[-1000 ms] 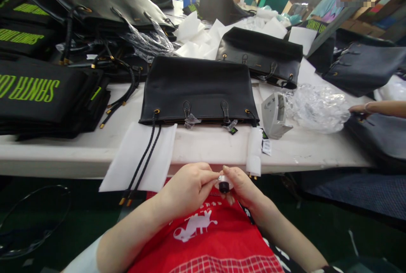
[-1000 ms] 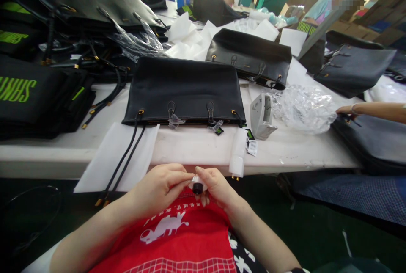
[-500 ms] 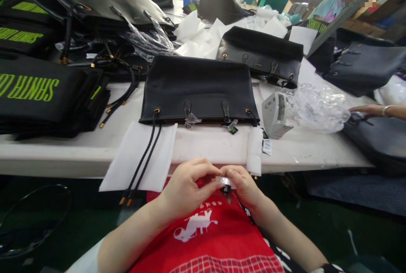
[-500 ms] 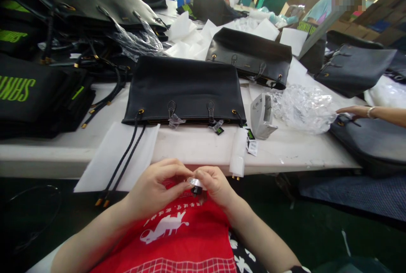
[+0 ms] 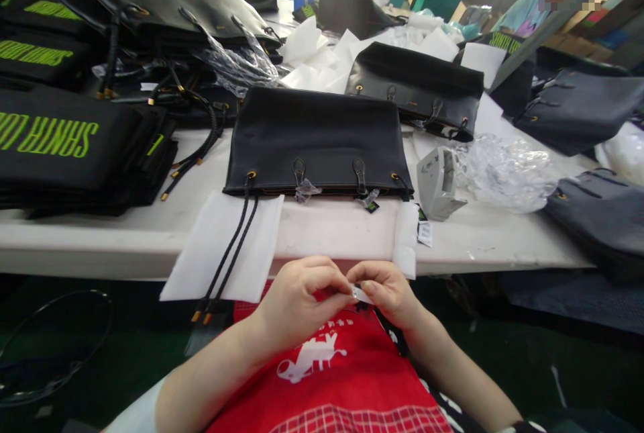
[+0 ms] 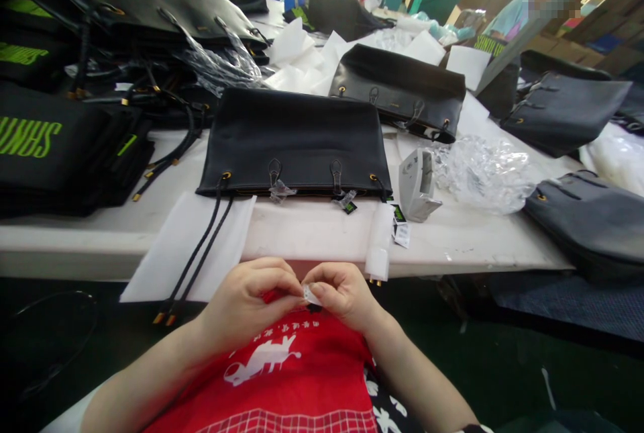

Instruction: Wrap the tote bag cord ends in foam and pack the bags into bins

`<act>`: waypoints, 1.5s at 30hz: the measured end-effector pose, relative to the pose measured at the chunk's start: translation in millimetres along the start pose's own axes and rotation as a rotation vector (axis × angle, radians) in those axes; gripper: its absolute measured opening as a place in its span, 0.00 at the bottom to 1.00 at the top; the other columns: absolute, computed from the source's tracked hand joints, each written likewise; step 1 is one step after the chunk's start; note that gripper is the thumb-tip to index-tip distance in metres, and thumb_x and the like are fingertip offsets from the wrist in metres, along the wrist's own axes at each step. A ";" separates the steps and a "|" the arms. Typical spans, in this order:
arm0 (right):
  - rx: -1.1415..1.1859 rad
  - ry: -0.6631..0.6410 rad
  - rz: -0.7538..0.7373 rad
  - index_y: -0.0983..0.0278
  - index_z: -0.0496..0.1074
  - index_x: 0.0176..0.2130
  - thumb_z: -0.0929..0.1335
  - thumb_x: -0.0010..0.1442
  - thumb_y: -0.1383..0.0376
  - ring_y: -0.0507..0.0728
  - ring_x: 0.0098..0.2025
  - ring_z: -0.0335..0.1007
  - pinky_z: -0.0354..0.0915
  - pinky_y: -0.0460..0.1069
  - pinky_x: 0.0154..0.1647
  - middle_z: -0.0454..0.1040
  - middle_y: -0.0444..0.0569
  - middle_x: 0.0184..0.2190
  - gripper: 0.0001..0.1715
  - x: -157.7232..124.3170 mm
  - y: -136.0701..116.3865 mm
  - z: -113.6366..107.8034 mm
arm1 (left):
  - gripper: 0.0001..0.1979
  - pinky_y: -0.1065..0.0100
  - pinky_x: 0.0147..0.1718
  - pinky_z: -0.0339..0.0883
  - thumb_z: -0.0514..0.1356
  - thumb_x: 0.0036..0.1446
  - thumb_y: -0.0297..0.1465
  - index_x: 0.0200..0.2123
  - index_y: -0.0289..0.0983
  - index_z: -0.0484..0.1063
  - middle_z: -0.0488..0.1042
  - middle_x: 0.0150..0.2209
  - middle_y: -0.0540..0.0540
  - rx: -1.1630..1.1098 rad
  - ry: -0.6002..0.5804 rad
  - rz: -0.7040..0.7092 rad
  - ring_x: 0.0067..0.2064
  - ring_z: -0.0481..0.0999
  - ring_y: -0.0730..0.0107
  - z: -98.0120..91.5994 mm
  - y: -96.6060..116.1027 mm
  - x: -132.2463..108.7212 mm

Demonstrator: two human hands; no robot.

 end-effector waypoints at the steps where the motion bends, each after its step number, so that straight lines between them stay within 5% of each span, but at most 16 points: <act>1: -0.011 -0.004 -0.011 0.69 0.75 0.33 0.70 0.55 0.45 0.48 0.21 0.61 0.57 0.42 0.21 0.72 0.46 0.22 0.28 -0.3 -0.8 -0.6 | 0.01 0.77 0.30 0.68 0.66 0.53 0.26 0.31 0.36 0.77 0.76 0.29 0.50 0.004 0.005 0.002 0.29 0.74 0.78 0.0 0.3 -0.2; 13: -0.125 0.033 -0.036 0.69 0.77 0.32 0.68 0.55 0.42 0.50 0.22 0.62 0.57 0.43 0.21 0.73 0.48 0.23 0.32 -1.2 -7.4 -2.2 | 0.02 0.77 0.29 0.68 0.65 0.55 0.25 0.33 0.36 0.78 0.77 0.29 0.49 0.081 0.048 0.134 0.29 0.75 0.77 -1.6 10.3 -4.4; 21: -0.119 -0.036 0.010 0.70 0.76 0.33 0.68 0.56 0.45 0.48 0.20 0.61 0.56 0.41 0.19 0.72 0.47 0.22 0.29 -4.0 -4.2 2.4 | 0.01 0.77 0.28 0.67 0.67 0.53 0.26 0.31 0.37 0.79 0.77 0.28 0.49 -0.001 -0.082 0.074 0.28 0.75 0.76 0.7 7.8 0.8; 34: -0.051 -0.010 0.062 0.69 0.74 0.30 0.67 0.57 0.43 0.47 0.17 0.61 0.56 0.41 0.15 0.69 0.44 0.19 0.31 -0.1 -3.9 7.1 | 0.05 0.74 0.31 0.64 0.63 0.56 0.25 0.28 0.36 0.74 0.74 0.28 0.51 -0.015 -0.119 -0.033 0.30 0.72 0.76 3.2 0.6 0.2; 45: 0.013 0.077 0.075 0.69 0.74 0.29 0.64 0.57 0.39 0.48 0.15 0.60 0.55 0.42 0.13 0.69 0.46 0.17 0.35 2.6 -1.7 2.7 | 0.02 0.72 0.34 0.67 0.59 0.60 0.28 0.35 0.37 0.72 0.75 0.32 0.49 0.072 0.032 0.027 0.34 0.74 0.73 2.2 4.0 -1.3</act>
Point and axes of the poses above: each hand's wrist, its own x-axis towards the middle knuckle, its own z-axis out of the palm, y = z × x, the point moved 7 cm from there along x, towards the middle knuckle
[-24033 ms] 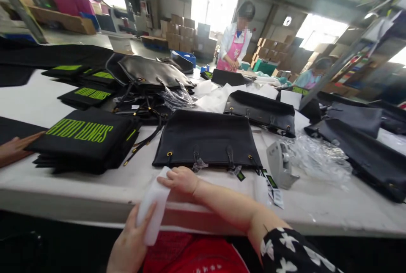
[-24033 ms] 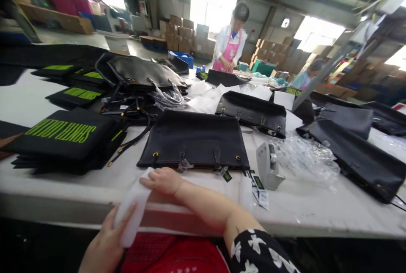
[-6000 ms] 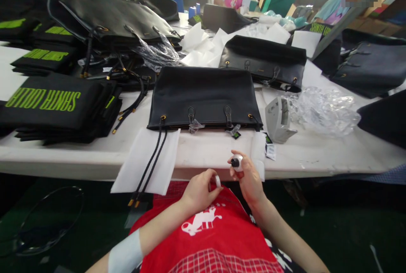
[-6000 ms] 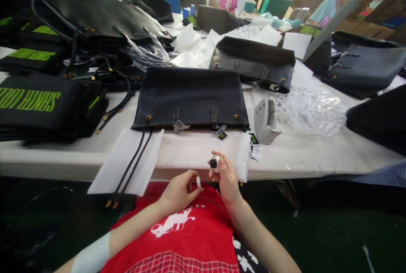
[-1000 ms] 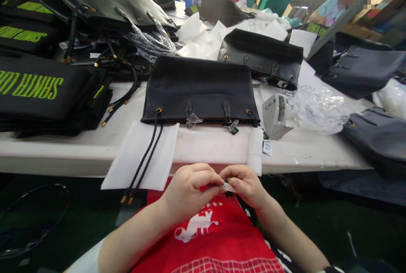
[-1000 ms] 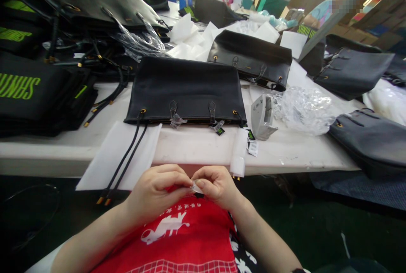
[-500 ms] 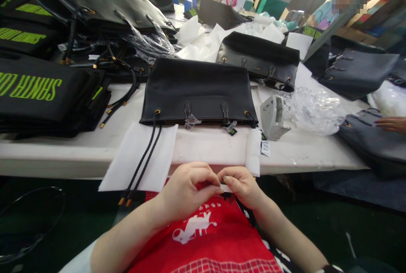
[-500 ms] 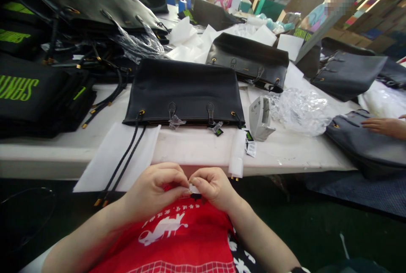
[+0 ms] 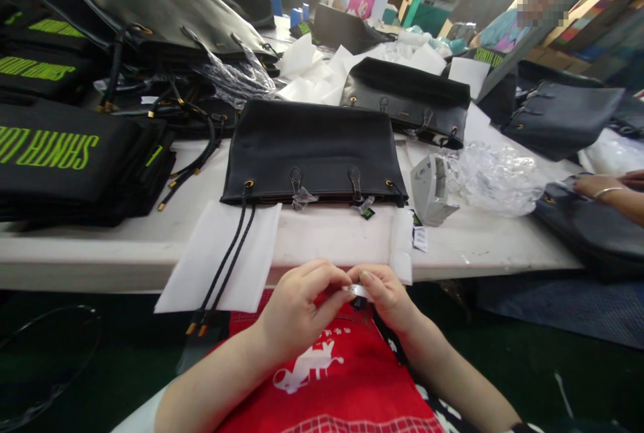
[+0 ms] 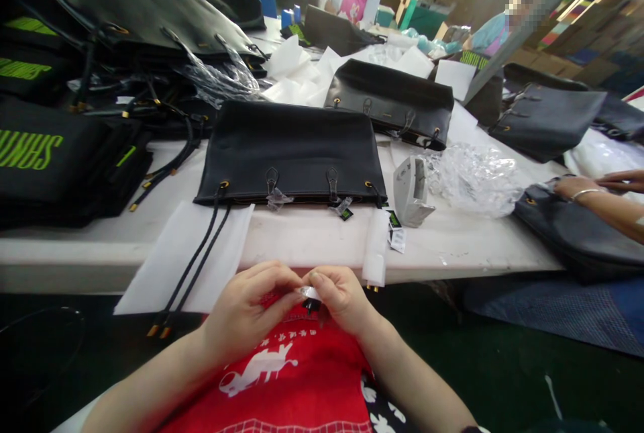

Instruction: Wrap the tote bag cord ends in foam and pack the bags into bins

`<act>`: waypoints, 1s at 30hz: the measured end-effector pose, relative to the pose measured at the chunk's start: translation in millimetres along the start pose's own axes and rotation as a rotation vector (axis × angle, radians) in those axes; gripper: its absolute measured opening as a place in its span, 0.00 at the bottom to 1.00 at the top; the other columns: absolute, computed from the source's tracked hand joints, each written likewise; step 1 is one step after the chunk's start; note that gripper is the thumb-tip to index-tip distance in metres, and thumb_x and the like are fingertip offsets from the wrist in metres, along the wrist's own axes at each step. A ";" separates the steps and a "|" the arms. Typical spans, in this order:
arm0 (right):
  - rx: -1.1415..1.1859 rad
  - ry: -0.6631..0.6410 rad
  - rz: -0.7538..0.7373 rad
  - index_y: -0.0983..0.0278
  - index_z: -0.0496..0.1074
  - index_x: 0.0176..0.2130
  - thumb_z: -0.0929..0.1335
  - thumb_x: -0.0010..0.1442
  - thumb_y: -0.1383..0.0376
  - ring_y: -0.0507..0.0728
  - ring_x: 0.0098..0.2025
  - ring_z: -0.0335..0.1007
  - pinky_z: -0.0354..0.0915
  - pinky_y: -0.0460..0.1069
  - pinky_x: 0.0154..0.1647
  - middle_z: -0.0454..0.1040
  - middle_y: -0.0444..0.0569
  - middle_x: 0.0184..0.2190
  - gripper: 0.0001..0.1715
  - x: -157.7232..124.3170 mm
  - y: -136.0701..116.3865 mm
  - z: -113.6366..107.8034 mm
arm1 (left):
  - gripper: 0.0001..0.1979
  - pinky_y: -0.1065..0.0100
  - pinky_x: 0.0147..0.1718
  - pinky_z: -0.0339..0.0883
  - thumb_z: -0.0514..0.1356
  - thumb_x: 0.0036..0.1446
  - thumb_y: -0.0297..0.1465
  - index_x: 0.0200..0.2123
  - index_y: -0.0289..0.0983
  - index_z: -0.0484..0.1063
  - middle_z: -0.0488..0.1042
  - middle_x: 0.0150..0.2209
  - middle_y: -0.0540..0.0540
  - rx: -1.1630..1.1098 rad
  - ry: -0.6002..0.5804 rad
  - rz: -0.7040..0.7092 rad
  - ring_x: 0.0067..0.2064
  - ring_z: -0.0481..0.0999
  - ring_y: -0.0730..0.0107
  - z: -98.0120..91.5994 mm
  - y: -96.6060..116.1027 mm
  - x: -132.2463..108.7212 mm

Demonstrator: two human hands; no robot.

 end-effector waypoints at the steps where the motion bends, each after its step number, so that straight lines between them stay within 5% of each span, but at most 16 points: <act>1: -0.003 -0.005 0.012 0.69 0.74 0.29 0.64 0.57 0.39 0.48 0.15 0.60 0.55 0.42 0.13 0.69 0.46 0.17 0.35 0.4 0.8 -0.2 | 0.03 0.72 0.35 0.67 0.59 0.61 0.27 0.35 0.37 0.73 0.76 0.33 0.49 0.007 0.002 0.014 0.34 0.74 0.73 0.5 0.6 -0.1; 14: -0.268 0.006 -0.142 0.67 0.76 0.30 0.61 0.64 0.45 0.51 0.24 0.65 0.60 0.43 0.23 0.73 0.47 0.23 0.30 0.7 -12.4 -3.8 | 0.03 0.74 0.31 0.67 0.61 0.59 0.25 0.31 0.37 0.72 0.76 0.29 0.51 0.103 -0.002 0.086 0.30 0.74 0.75 -0.5 2.3 0.8; 24: -0.271 0.049 -0.196 0.67 0.76 0.30 0.55 0.67 0.45 0.52 0.25 0.66 0.62 0.45 0.28 0.73 0.47 0.23 0.36 1.4 -14.7 5.9 | 0.05 0.71 0.32 0.64 0.57 0.60 0.26 0.31 0.37 0.69 0.73 0.30 0.50 0.105 -0.030 0.034 0.31 0.72 0.73 -2.5 1.2 1.0; 30: -0.361 0.050 -0.294 0.65 0.76 0.38 0.55 0.67 0.44 0.56 0.34 0.70 0.64 0.47 0.36 0.76 0.51 0.32 0.35 -3.5 -14.8 8.5 | 0.06 0.70 0.32 0.61 0.56 0.61 0.28 0.31 0.36 0.68 0.72 0.30 0.49 0.090 -0.018 -0.065 0.31 0.69 0.72 0.5 -6.0 -3.3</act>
Point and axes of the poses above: each hand's wrist, its own x-axis towards the middle knuckle, its own z-axis out of the palm, y = z × x, the point moved 7 cm from there along x, towards the middle knuckle
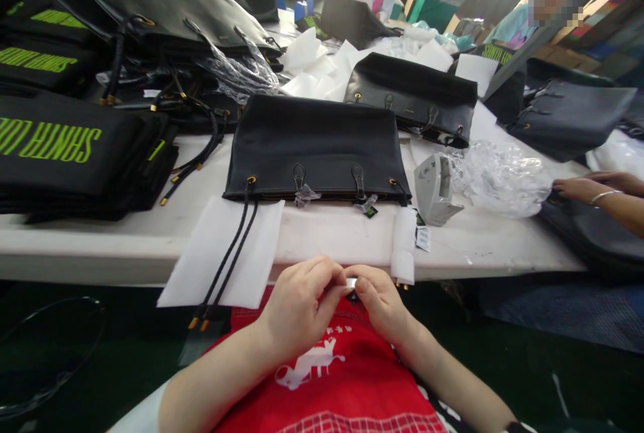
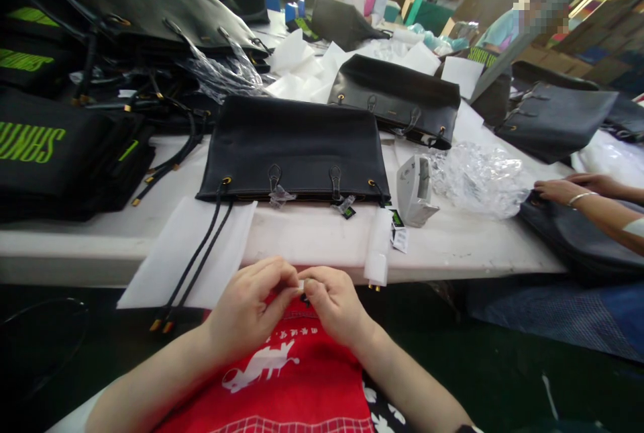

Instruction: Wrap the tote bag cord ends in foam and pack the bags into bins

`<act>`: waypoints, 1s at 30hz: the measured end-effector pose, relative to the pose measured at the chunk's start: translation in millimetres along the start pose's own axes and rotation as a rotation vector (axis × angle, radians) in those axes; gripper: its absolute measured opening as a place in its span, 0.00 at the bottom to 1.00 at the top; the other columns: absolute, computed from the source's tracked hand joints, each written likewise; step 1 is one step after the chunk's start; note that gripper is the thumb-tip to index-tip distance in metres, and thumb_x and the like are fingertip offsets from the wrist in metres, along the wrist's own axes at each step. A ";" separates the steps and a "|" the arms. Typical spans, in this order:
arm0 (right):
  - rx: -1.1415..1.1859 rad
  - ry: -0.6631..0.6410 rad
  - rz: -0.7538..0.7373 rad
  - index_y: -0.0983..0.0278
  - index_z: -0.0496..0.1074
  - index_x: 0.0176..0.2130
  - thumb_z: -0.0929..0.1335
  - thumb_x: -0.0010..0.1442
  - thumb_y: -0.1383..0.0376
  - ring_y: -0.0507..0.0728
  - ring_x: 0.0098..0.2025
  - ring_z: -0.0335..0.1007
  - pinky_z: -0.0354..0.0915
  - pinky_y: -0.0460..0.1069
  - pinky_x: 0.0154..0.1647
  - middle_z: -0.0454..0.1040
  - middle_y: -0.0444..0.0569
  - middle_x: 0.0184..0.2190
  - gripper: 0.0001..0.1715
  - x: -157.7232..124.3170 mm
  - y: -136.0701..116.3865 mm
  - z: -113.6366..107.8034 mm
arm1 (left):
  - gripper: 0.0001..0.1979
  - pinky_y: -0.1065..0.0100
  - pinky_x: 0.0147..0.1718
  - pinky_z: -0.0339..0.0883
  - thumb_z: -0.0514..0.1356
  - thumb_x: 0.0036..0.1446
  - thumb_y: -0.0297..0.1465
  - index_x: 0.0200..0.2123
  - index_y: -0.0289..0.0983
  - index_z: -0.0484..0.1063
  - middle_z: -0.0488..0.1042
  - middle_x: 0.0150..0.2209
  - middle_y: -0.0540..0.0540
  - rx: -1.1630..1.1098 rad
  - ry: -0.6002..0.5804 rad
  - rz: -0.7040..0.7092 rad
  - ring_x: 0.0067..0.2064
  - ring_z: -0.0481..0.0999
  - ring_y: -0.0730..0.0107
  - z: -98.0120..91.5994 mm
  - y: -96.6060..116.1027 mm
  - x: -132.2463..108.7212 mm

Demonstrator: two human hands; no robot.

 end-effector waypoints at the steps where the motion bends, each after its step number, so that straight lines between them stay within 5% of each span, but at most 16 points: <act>1: -0.036 0.003 -0.007 0.65 0.76 0.36 0.56 0.67 0.44 0.55 0.33 0.70 0.63 0.47 0.36 0.75 0.50 0.31 0.33 -0.7 -0.2 -0.5 | 0.06 0.70 0.32 0.61 0.56 0.61 0.28 0.31 0.36 0.68 0.71 0.30 0.50 -0.052 -0.027 -0.037 0.31 0.68 0.73 1.8 -2.9 0.5; 5: -0.121 -0.003 0.028 0.66 0.70 0.25 0.57 0.67 0.46 0.51 0.25 0.61 0.56 0.46 0.28 0.68 0.46 0.22 0.32 -2.7 2.6 -1.2 | 0.07 0.72 0.28 0.58 0.58 0.59 0.30 0.28 0.35 0.69 0.70 0.27 0.51 -0.378 -0.219 -0.257 0.28 0.65 0.75 14.5 -18.1 2.9; 10: 0.242 -0.137 0.210 0.67 0.68 0.20 0.57 0.66 0.45 0.48 0.20 0.58 0.55 0.45 0.23 0.67 0.46 0.18 0.37 -2.0 7.8 11.8 | 0.14 0.73 0.26 0.57 0.60 0.59 0.39 0.29 0.34 0.66 0.71 0.27 0.49 -0.904 -0.473 -0.514 0.25 0.64 0.78 37.2 -31.0 -4.5; 16: 0.435 -0.309 0.321 0.68 0.70 0.18 0.58 0.63 0.40 0.46 0.13 0.52 0.51 0.43 0.15 0.64 0.45 0.13 0.41 -2.3 4.9 23.7 | 0.17 0.74 0.21 0.50 0.63 0.57 0.38 0.24 0.33 0.63 0.61 0.21 0.53 -1.359 -0.527 -0.647 0.20 0.57 0.82 53.4 -34.6 -14.4; 19: 0.439 -0.319 0.357 0.69 0.72 0.19 0.57 0.63 0.39 0.45 0.12 0.50 0.47 0.42 0.13 0.63 0.46 0.12 0.43 -5.7 15.5 21.9 | 0.17 0.74 0.21 0.51 0.62 0.58 0.37 0.24 0.33 0.63 0.61 0.21 0.53 -1.371 -0.529 -0.649 0.20 0.58 0.81 54.4 -35.5 -15.4; 23: 0.518 -0.272 0.446 0.70 0.74 0.28 0.56 0.62 0.37 0.46 0.11 0.54 0.47 0.41 0.10 0.68 0.46 0.15 0.42 -9.8 36.6 17.7 | 0.15 0.75 0.25 0.55 0.63 0.56 0.39 0.28 0.34 0.65 0.67 0.23 0.51 -1.234 -0.374 -0.642 0.23 0.63 0.79 44.6 -44.8 -9.2; 30: 0.459 -0.021 0.384 0.64 0.73 0.45 0.68 0.58 0.44 0.48 0.18 0.65 0.59 0.41 0.18 0.71 0.43 0.23 0.28 5.6 40.9 -9.2 | 0.17 0.69 0.37 0.68 0.62 0.55 0.44 0.32 0.35 0.64 0.75 0.33 0.46 -0.855 -0.188 -0.540 0.35 0.74 0.70 29.7 -49.8 4.0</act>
Point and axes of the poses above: each hand's wrist, its own x-axis towards the middle knuckle, its own z-axis out of the palm, y = z × x, the point moved 7 cm from there along x, towards the middle knuckle
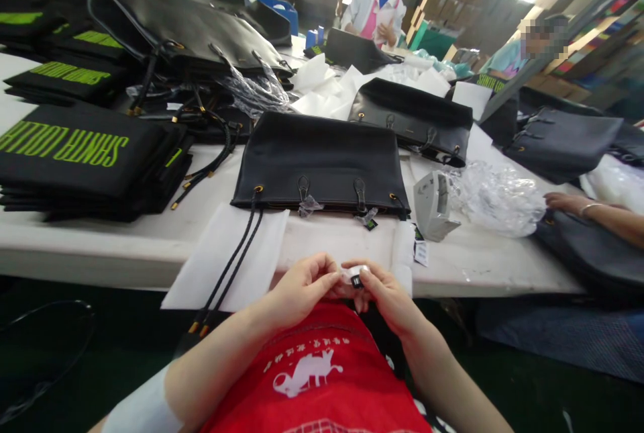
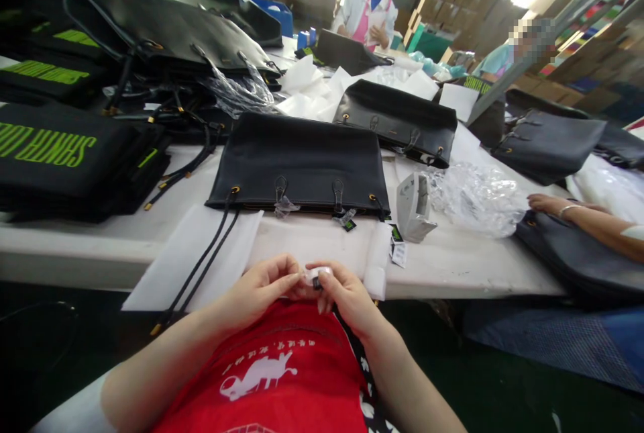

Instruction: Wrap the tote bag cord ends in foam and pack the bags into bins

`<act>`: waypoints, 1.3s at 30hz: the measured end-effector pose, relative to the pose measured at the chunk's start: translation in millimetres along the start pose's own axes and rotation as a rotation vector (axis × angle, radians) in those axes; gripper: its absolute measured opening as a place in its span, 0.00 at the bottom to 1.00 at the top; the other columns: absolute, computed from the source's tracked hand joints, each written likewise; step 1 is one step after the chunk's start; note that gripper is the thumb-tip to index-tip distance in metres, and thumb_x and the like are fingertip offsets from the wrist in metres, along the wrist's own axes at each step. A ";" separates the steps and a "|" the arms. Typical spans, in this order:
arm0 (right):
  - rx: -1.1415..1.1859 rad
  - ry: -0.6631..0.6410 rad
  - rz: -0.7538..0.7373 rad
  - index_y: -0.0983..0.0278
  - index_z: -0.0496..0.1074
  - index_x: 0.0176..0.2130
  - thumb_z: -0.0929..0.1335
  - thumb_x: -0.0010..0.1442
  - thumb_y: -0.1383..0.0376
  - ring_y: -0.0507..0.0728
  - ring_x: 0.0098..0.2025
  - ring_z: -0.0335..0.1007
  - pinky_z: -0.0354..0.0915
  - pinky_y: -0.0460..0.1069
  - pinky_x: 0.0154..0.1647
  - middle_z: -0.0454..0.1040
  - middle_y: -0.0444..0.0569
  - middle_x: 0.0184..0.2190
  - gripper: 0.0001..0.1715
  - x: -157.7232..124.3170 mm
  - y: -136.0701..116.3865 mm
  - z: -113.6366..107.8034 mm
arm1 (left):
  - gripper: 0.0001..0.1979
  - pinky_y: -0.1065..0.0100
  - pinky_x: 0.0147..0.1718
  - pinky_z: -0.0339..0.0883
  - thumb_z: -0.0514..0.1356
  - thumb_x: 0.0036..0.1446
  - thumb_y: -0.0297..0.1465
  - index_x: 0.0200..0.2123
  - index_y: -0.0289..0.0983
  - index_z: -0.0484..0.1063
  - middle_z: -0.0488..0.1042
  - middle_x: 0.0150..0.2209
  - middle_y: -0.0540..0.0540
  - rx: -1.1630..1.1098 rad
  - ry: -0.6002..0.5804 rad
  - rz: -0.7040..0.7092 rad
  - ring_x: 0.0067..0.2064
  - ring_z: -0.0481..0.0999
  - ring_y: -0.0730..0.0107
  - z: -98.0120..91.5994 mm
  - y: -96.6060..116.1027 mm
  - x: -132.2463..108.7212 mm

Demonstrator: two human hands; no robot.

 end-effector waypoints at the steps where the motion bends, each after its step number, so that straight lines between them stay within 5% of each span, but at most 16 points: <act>1: -0.034 0.031 -0.023 0.63 0.72 0.46 0.67 0.59 0.44 0.48 0.20 0.66 0.60 0.42 0.20 0.72 0.43 0.25 0.28 0.7 -3.3 -4.5 | 0.17 0.69 0.38 0.68 0.62 0.56 0.43 0.32 0.35 0.65 0.74 0.33 0.47 0.015 0.004 0.012 0.36 0.74 0.69 0.4 0.6 0.8; 6: -0.323 0.178 -0.233 0.60 0.72 0.51 0.65 0.63 0.51 0.50 0.32 0.68 0.68 0.46 0.35 0.73 0.48 0.40 0.22 -4.2 -22.7 -27.7 | 0.13 0.66 0.40 0.69 0.58 0.59 0.40 0.32 0.35 0.65 0.74 0.33 0.46 0.179 0.045 0.079 0.37 0.75 0.67 1.1 3.1 4.4; 10: -0.282 0.118 -0.312 0.58 0.63 0.60 0.68 0.61 0.56 0.52 0.38 0.71 0.69 0.48 0.41 0.72 0.50 0.47 0.29 -9.0 -25.9 -28.1 | 0.08 0.66 0.39 0.66 0.55 0.62 0.34 0.31 0.37 0.65 0.74 0.33 0.47 0.466 0.140 0.224 0.36 0.73 0.68 6.4 11.6 5.3; 16: -0.129 0.141 -0.327 0.60 0.64 0.56 0.69 0.60 0.57 0.56 0.45 0.73 0.70 0.50 0.46 0.73 0.52 0.50 0.26 -8.1 -25.5 -21.7 | 0.06 0.68 0.35 0.63 0.52 0.62 0.27 0.31 0.38 0.64 0.70 0.33 0.49 0.809 0.157 0.490 0.34 0.70 0.70 33.7 15.3 0.1; 21: -0.243 0.189 -0.404 0.60 0.67 0.52 0.73 0.55 0.61 0.57 0.49 0.71 0.69 0.51 0.52 0.71 0.51 0.53 0.26 4.6 -19.5 -30.5 | 0.06 0.67 0.38 0.68 0.51 0.64 0.26 0.34 0.39 0.64 0.72 0.37 0.48 0.992 0.220 0.570 0.37 0.73 0.69 27.4 13.3 3.5; 30: -0.919 0.317 -0.549 0.60 0.70 0.53 0.72 0.53 0.68 0.62 0.51 0.68 0.65 0.60 0.56 0.74 0.52 0.49 0.27 41.2 11.0 -42.2 | 0.15 0.61 0.55 0.70 0.52 0.60 0.20 0.48 0.34 0.69 0.73 0.53 0.40 1.403 0.215 0.648 0.54 0.73 0.63 3.6 -44.9 42.1; 39: -0.834 0.321 -0.434 0.63 0.72 0.46 0.72 0.51 0.70 0.57 0.42 0.71 0.70 0.52 0.44 0.73 0.51 0.41 0.20 50.1 11.0 -42.1 | 0.17 0.58 0.58 0.68 0.49 0.59 0.18 0.49 0.31 0.69 0.71 0.56 0.36 1.463 0.270 0.625 0.59 0.69 0.59 4.2 -65.0 45.2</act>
Point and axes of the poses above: each hand's wrist, its own x-axis towards the middle knuckle, its own z-axis out of the palm, y = z × x, the point moved 7 cm from there along x, towards the middle knuckle
